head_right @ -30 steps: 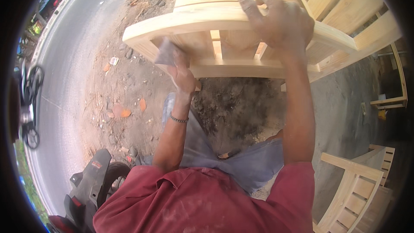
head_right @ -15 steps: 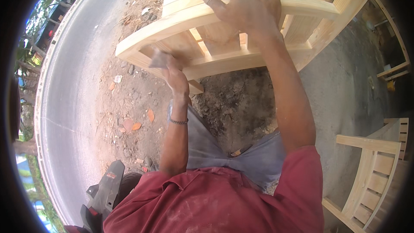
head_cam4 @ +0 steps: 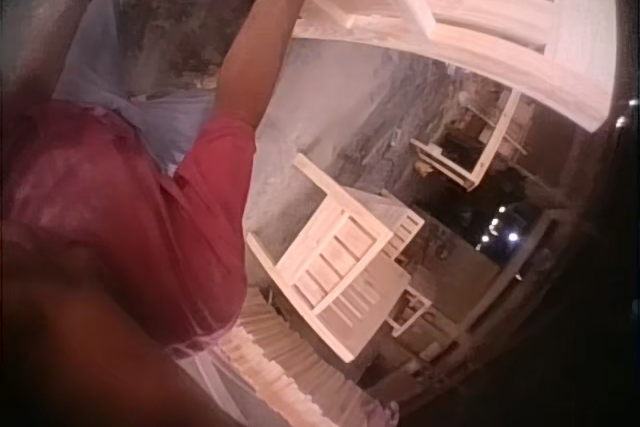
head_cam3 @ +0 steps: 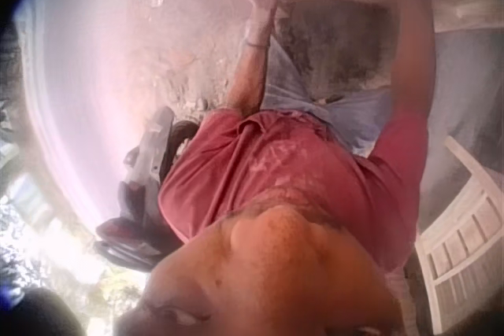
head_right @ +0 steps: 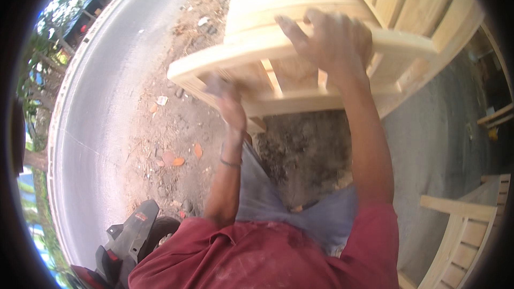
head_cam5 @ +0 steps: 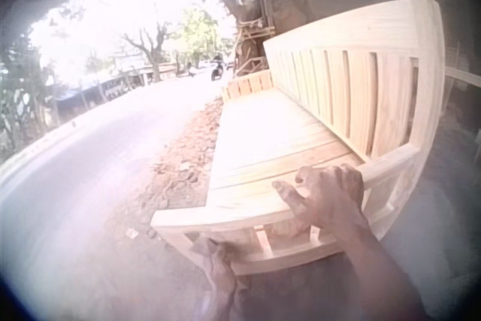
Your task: The person sands the backrest and slats of a wooden bench with sandpaper by hand, moving along the wooden rails and between the slats one by one.
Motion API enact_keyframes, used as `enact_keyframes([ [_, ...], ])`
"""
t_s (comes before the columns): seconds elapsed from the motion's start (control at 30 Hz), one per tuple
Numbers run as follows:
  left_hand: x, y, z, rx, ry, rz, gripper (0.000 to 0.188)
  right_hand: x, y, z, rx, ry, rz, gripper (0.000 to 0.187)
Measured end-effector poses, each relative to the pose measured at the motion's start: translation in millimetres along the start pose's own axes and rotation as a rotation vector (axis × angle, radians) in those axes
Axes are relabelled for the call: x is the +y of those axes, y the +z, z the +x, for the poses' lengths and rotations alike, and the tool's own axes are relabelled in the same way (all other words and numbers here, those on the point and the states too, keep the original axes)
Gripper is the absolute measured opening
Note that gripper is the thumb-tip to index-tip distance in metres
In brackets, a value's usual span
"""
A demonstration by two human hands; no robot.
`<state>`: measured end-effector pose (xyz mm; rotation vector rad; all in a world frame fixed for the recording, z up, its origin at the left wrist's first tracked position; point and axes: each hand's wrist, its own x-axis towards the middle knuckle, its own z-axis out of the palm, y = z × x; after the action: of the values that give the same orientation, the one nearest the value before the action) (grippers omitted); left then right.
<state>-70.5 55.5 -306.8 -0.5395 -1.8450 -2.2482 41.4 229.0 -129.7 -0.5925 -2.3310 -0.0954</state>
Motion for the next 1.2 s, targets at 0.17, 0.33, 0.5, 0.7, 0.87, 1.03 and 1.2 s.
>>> enact_keyframes([
  [0.17, -18, -9, -9, -0.063, -0.152, -0.020, 0.030, -3, -7, -1, -0.057, 0.050, -0.041, 0.059],
  [0.33, -31, -6, -23, -0.037, -0.267, -0.033, 0.029, -6, -10, 1, -0.074, 0.059, -0.044, 0.057],
  [0.5, -55, -19, -31, -0.095, -0.033, 0.272, 0.035, -5, -7, 2, -0.043, 0.039, -0.014, 0.054],
  [0.7, -32, 4, -32, 0.030, -0.043, -0.025, 0.040, -4, -9, -2, 0.024, 0.033, -0.007, 0.052],
  [0.87, -31, -20, -32, -0.125, -0.121, 0.097, 0.041, -7, -8, -1, -0.054, 0.075, -0.022, 0.056],
  [1.03, 8, -20, -16, -0.173, -0.087, 0.101, 0.042, -8, -6, 0, -0.070, 0.071, -0.047, 0.058],
  [1.2, 35, -25, 4, -0.261, -0.121, 0.150, 0.044, -5, -5, -1, -0.045, 0.082, -0.049, 0.058],
])
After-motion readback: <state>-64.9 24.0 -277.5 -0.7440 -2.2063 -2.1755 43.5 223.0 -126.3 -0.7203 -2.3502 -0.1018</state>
